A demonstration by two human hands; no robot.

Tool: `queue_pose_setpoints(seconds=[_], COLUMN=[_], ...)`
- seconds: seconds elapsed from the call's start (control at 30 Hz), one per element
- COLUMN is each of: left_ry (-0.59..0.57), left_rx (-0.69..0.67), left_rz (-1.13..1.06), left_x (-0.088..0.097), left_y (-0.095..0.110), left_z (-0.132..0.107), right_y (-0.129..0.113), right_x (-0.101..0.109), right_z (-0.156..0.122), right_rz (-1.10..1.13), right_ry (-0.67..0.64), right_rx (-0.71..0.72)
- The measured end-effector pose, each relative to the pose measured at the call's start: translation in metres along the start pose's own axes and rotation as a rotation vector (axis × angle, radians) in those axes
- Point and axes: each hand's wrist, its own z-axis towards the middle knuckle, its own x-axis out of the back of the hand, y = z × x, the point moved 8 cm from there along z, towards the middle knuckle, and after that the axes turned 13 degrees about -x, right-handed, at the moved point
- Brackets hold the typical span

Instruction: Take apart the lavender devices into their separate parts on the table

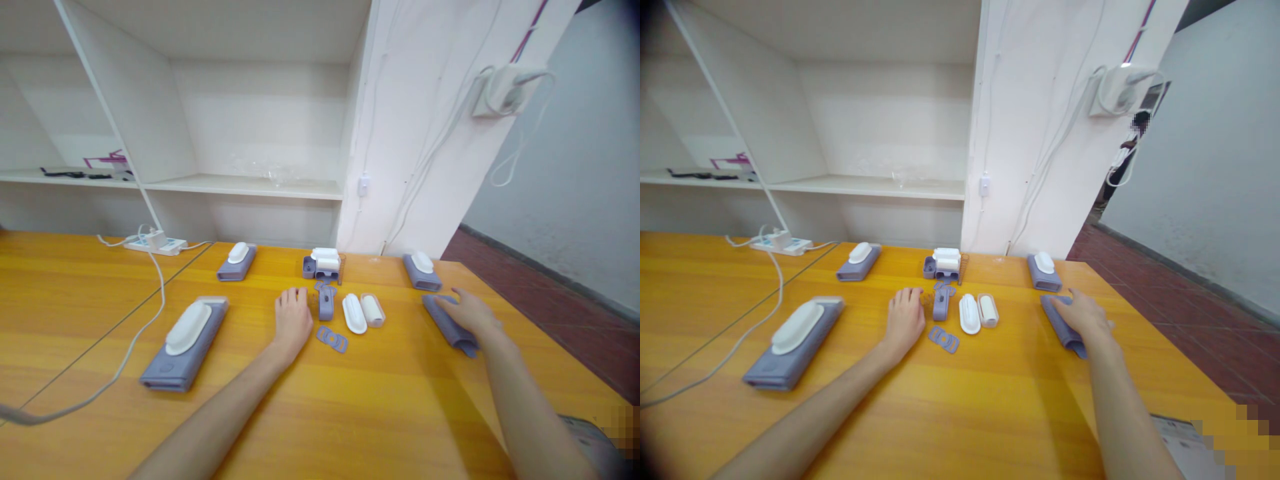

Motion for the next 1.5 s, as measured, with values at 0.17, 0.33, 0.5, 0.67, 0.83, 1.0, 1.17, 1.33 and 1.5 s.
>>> queue_pose_setpoints(seconds=[0.17, 0.33, 0.5, 0.67, 0.83, 1.0, 1.17, 1.33, 1.5], left_ry=[-0.113, 0.023, 0.151, 0.191, 0.207, 0.207, 0.195, 0.083, 0.005], left_rx=[0.02, 0.056, 0.001, -0.164, -0.3, -0.472, -0.539, -0.522, -0.453], left_rz=[0.057, -0.073, -0.23, -0.276, -0.331, -0.339, -0.326, -0.272, -0.264], left_x=[-0.011, 0.002, 0.011, 0.015, 0.019, 0.02, 0.022, 0.021, 0.015], left_y=[-0.003, -0.006, -0.002, 0.011, 0.022, 0.035, 0.042, 0.046, 0.043], left_z=[-0.003, 0.001, 0.002, -0.001, -0.006, -0.011, -0.012, -0.008, -0.006], right_y=[-0.008, -0.018, -0.055, -0.128, -0.193, -0.217, -0.213, -0.207, -0.195], right_x=[0.013, 0.026, 0.058, 0.072, 0.043, 0.011, 0.001, 0.01, 0.021], right_z=[-0.011, -0.018, -0.048, -0.116, -0.211, -0.295, -0.296, -0.265, -0.218], right_rz=[-0.115, -0.073, 0.147, 0.393, 0.459, 0.329, 0.333, 0.48, 0.539], right_ry=[0.011, 0.076, 0.225, 0.217, -0.087, -0.281, -0.257, -0.182, -0.165], right_rx=[-0.06, -0.043, 0.115, 0.469, 0.844, 1.102, 1.097, 0.949, 0.74])
